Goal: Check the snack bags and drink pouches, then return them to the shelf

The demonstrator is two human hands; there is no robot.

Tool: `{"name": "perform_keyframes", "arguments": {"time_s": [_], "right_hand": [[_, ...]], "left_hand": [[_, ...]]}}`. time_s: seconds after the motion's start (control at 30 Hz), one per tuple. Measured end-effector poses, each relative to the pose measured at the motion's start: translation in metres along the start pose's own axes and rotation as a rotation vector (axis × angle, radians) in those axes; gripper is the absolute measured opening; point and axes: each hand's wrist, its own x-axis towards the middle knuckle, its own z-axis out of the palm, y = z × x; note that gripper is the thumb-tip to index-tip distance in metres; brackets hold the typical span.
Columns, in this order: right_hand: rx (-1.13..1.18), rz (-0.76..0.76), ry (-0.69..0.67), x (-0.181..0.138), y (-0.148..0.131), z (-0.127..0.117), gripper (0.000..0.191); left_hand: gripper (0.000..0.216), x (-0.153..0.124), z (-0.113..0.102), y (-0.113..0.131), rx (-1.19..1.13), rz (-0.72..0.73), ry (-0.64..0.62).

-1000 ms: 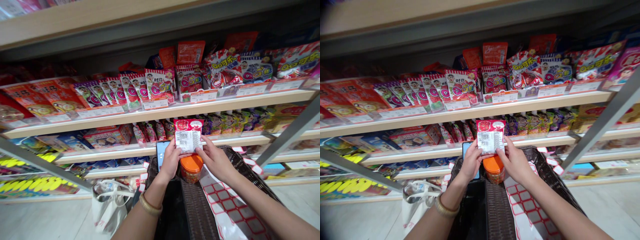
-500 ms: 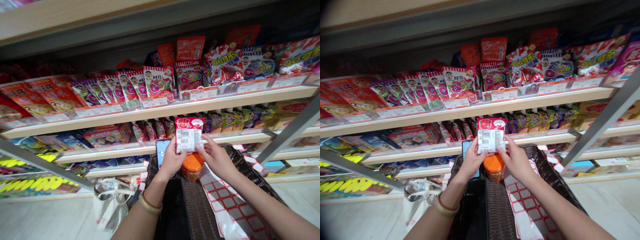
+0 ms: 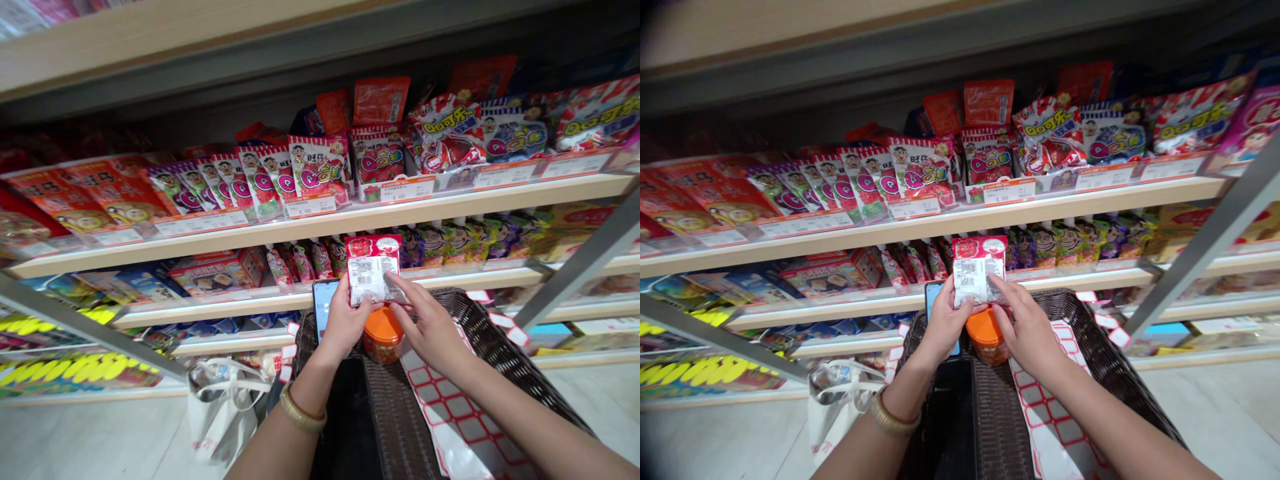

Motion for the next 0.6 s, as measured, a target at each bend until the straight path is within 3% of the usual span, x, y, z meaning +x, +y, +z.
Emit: {"name": "perform_keyframes", "arguments": {"time_s": [0.17,0.33,0.6], "right_hand": [[-0.143,-0.103,0.039,-0.005,-0.004,0.001,0.041],[-0.256,-0.215,-0.031,-0.008,-0.017,-0.002,0.045],[-0.353,-0.232,-0.040,-0.009,-0.022,0.000,0.048]], "left_hand": [[0.047,0.000,-0.001,0.000,-0.038,-0.006,0.013],[0.042,0.002,-0.003,-0.005,0.019,0.067,0.004],[0.043,0.001,-0.002,-0.005,0.061,0.092,-0.017]]}}
